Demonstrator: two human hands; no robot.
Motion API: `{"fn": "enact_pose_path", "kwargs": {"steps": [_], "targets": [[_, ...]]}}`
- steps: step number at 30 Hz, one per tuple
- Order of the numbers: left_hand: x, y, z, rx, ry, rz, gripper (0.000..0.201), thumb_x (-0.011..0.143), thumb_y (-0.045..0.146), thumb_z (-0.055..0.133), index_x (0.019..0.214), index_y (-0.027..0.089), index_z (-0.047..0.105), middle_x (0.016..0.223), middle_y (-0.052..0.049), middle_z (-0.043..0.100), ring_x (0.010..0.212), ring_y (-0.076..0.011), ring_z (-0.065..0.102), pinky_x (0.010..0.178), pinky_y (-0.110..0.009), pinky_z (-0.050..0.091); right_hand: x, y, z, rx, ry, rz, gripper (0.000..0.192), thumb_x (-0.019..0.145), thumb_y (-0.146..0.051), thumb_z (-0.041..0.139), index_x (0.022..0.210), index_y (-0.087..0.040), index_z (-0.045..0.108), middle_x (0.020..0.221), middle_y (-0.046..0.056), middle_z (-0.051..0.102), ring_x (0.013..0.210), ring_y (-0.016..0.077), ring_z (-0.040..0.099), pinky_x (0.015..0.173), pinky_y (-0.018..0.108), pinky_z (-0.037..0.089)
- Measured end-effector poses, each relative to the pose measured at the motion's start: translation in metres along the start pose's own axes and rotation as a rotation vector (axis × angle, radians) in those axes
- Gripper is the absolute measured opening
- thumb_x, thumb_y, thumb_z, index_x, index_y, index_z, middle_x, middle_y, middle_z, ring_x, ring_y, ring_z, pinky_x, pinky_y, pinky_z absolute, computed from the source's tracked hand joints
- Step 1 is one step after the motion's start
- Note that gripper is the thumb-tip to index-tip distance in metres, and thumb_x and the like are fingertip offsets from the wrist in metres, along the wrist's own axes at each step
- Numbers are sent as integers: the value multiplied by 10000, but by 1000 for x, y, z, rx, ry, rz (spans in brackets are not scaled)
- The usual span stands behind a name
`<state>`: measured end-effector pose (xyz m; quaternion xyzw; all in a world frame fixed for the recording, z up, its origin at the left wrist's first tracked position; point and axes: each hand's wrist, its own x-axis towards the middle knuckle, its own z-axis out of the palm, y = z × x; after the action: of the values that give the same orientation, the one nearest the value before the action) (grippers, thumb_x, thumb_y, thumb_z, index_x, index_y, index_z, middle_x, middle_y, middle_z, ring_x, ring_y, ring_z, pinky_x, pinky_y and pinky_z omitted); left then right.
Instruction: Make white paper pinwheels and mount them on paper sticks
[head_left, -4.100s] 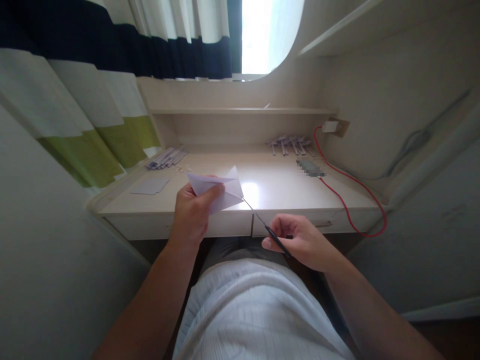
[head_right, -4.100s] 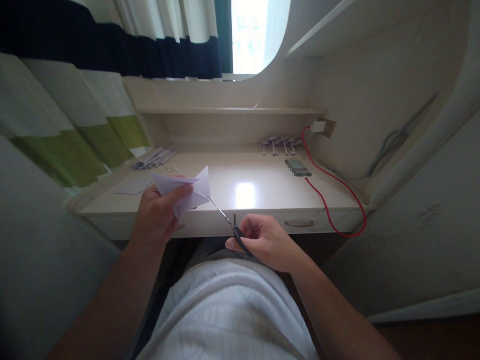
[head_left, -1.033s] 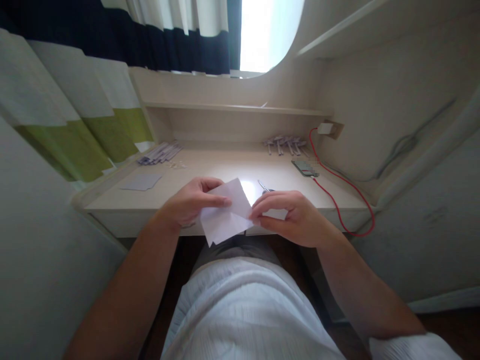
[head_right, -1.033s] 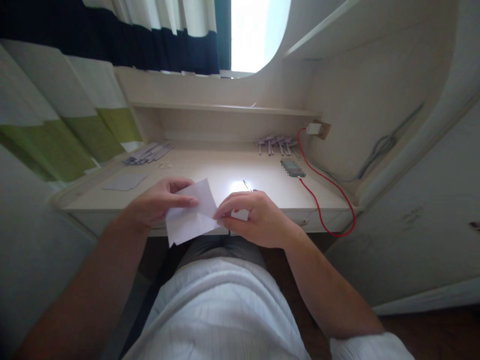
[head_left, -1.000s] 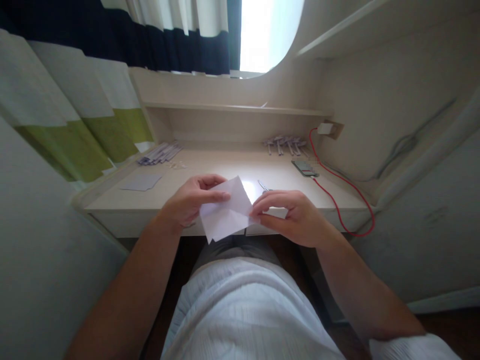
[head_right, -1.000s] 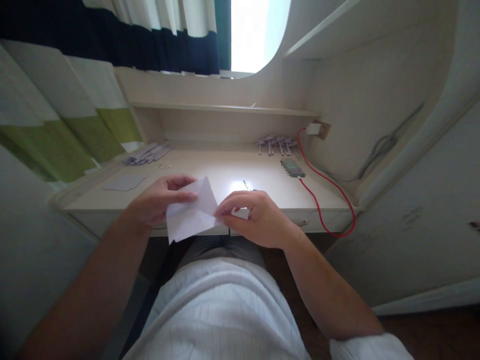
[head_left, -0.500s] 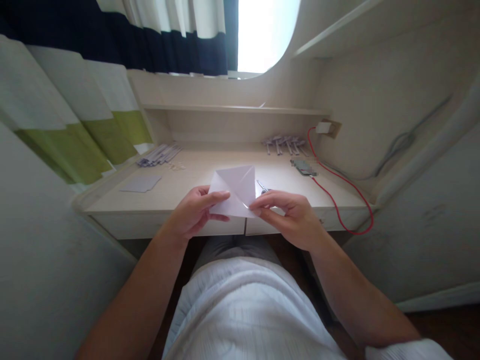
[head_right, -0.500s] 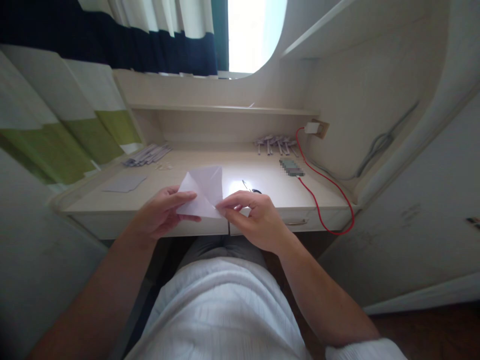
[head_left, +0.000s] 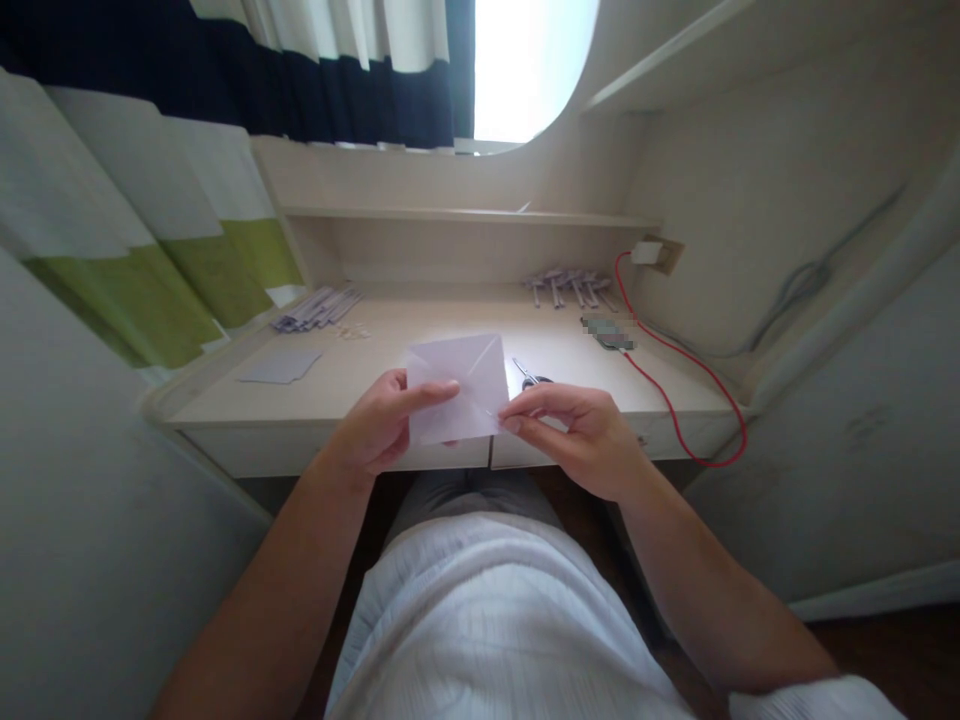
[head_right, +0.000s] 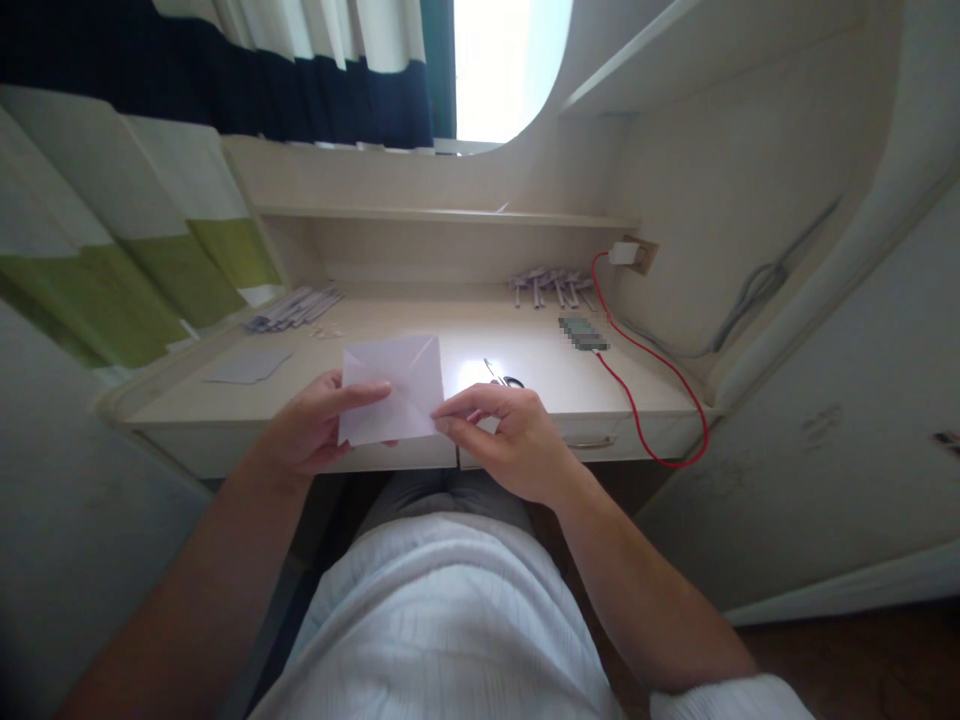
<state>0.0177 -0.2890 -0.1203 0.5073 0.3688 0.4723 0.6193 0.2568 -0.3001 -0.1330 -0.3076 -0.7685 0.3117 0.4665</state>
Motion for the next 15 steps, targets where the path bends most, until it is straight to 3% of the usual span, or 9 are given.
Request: {"fn": "enact_pose_path", "kwargs": {"steps": [6, 15], "targets": [[-3, -7, 5, 94, 67, 54, 358, 725, 349, 913, 1010, 164, 801, 891, -43, 796, 730, -172, 716, 527, -221, 618, 0, 1, 2, 7, 15, 12, 82, 924, -243, 767, 965, -217, 833, 901, 28, 814, 825, 172, 718, 744, 305, 541], [-4, -7, 9, 97, 123, 88, 316, 723, 336, 911, 945, 138, 803, 846, -48, 784, 702, -167, 692, 495, -218, 604, 0, 4, 6, 116, 116, 48, 81, 881, -259, 821, 948, -223, 794, 898, 20, 790, 846, 171, 715, 786, 311, 553]]}}
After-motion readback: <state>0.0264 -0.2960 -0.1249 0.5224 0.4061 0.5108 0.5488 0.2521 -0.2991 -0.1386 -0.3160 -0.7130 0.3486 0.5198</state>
